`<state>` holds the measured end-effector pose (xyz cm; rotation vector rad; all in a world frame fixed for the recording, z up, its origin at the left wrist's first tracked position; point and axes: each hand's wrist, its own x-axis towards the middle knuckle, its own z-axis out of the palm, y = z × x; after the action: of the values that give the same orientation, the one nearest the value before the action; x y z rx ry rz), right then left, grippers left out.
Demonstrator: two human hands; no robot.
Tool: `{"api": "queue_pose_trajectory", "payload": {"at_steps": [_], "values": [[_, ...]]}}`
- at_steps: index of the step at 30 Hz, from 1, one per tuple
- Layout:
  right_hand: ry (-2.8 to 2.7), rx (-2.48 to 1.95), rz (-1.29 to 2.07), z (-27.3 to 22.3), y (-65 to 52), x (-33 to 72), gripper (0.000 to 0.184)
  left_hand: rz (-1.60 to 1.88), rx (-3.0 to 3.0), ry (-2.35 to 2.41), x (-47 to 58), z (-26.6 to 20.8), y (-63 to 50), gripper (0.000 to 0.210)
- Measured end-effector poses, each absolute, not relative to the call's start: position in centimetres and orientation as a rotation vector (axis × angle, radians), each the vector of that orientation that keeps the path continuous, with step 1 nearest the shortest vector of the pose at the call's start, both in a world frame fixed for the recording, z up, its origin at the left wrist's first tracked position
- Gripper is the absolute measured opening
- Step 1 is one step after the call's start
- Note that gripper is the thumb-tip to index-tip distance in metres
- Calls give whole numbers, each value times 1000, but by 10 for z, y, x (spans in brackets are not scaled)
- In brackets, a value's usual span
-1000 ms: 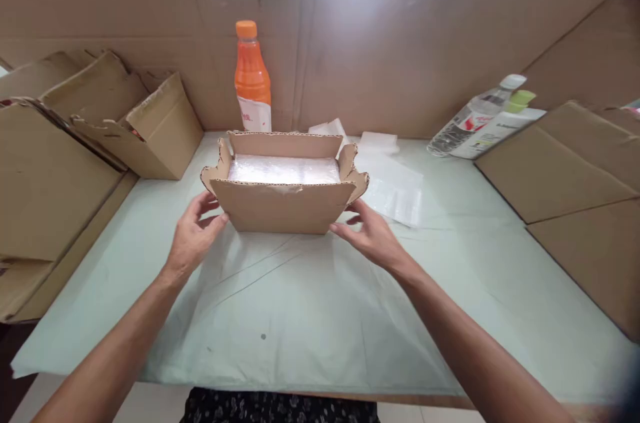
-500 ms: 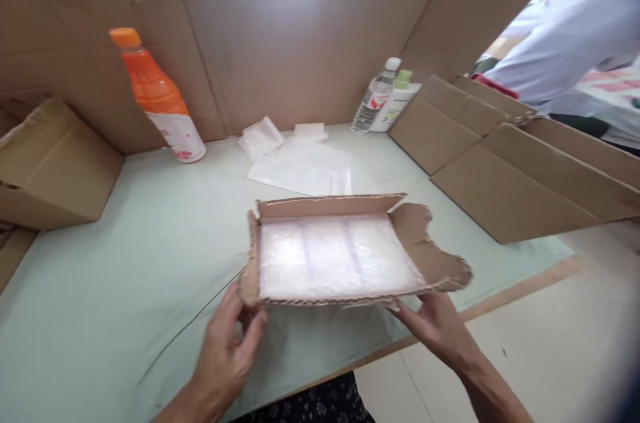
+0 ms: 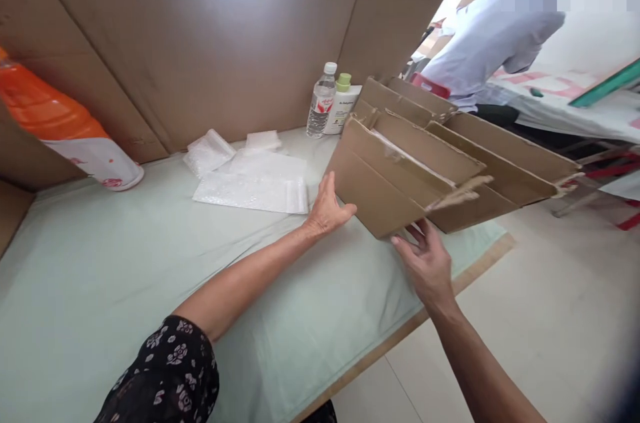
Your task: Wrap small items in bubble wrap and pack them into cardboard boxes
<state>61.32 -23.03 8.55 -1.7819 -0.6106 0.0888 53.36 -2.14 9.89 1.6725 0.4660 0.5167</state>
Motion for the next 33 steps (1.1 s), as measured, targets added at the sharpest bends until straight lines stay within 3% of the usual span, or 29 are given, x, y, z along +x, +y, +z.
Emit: {"api": "queue_pose_trajectory", "payload": {"at_steps": [12, 25, 33], "values": [[-842, -1805, 19, 45, -136, 712, 83, 434, 1820, 364, 618, 72, 44, 103], [-936, -1860, 164, 39, -133, 722, 80, 324, 2069, 376, 630, 63, 59, 103], [-745, -1919, 88, 45, -129, 718, 57, 203, 2299, 279, 570, 90, 16, 74]]}}
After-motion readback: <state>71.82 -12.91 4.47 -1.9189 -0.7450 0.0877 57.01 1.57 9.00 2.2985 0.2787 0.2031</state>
